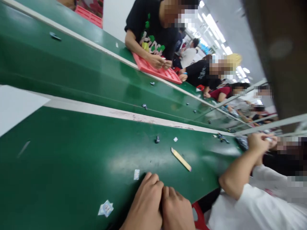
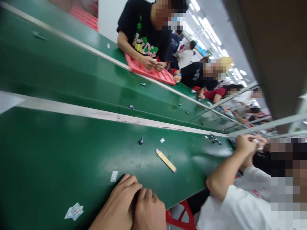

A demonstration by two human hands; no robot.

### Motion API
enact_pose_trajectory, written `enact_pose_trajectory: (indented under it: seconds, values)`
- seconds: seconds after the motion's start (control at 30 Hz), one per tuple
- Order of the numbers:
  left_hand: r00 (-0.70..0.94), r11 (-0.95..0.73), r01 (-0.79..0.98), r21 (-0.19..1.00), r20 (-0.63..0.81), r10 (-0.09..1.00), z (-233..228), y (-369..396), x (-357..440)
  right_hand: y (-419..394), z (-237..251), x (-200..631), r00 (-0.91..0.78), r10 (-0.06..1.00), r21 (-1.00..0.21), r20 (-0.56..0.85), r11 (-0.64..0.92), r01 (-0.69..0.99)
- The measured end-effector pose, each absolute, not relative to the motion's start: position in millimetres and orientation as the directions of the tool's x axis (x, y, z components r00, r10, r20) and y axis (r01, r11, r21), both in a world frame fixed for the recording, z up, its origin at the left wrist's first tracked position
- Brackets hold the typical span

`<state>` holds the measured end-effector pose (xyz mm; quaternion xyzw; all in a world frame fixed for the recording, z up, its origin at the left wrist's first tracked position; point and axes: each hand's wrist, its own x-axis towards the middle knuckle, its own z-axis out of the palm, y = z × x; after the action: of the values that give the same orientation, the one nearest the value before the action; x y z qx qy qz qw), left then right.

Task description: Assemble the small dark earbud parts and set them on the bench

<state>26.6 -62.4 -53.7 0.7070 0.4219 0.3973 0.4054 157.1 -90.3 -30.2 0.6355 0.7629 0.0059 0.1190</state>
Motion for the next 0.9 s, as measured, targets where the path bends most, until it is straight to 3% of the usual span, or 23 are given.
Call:
enact_pose_trajectory:
  seconds: [0.1, 0.17, 0.23, 0.3, 0.4, 0.57, 0.9]
  values:
    - [0.370, -0.330, 0.270, 0.905, 0.219, 0.903, -53, -51, 29, -81, -19, 164, -0.146, 0.976, -0.027, -0.164, 0.144, 0.989]
    - [0.348, -0.323, 0.202, 0.925, 0.240, 0.906, -49, -47, 28, -74, -7, 167, -0.112, 0.979, -0.340, -0.170, 0.048, 0.939]
    - [0.299, -0.293, 0.097, 0.951, 0.253, 0.920, -42, -45, 24, -71, 5, 167, -0.080, 0.974, -0.675, -0.210, -0.085, 0.733]
    - [0.244, -0.232, 0.004, 0.973, 0.224, 0.944, -33, -46, 19, -70, 13, 166, -0.076, 0.958, -0.834, -0.275, -0.199, 0.515]
    - [0.202, -0.149, -0.109, 0.983, 0.169, 0.965, -21, -47, 15, -68, 18, 162, -0.099, 0.954, -0.910, -0.284, -0.235, 0.340]
    - [0.130, -0.135, -0.209, 0.969, 0.164, 0.978, -14, -48, 13, -66, 24, 159, -0.141, 0.960, -0.950, -0.244, -0.207, 0.234]
    - [0.196, -0.103, -0.285, 0.953, 0.164, 0.967, -10, -45, 11, -68, 27, 165, -0.164, 0.969, -0.953, -0.182, -0.133, 0.271]
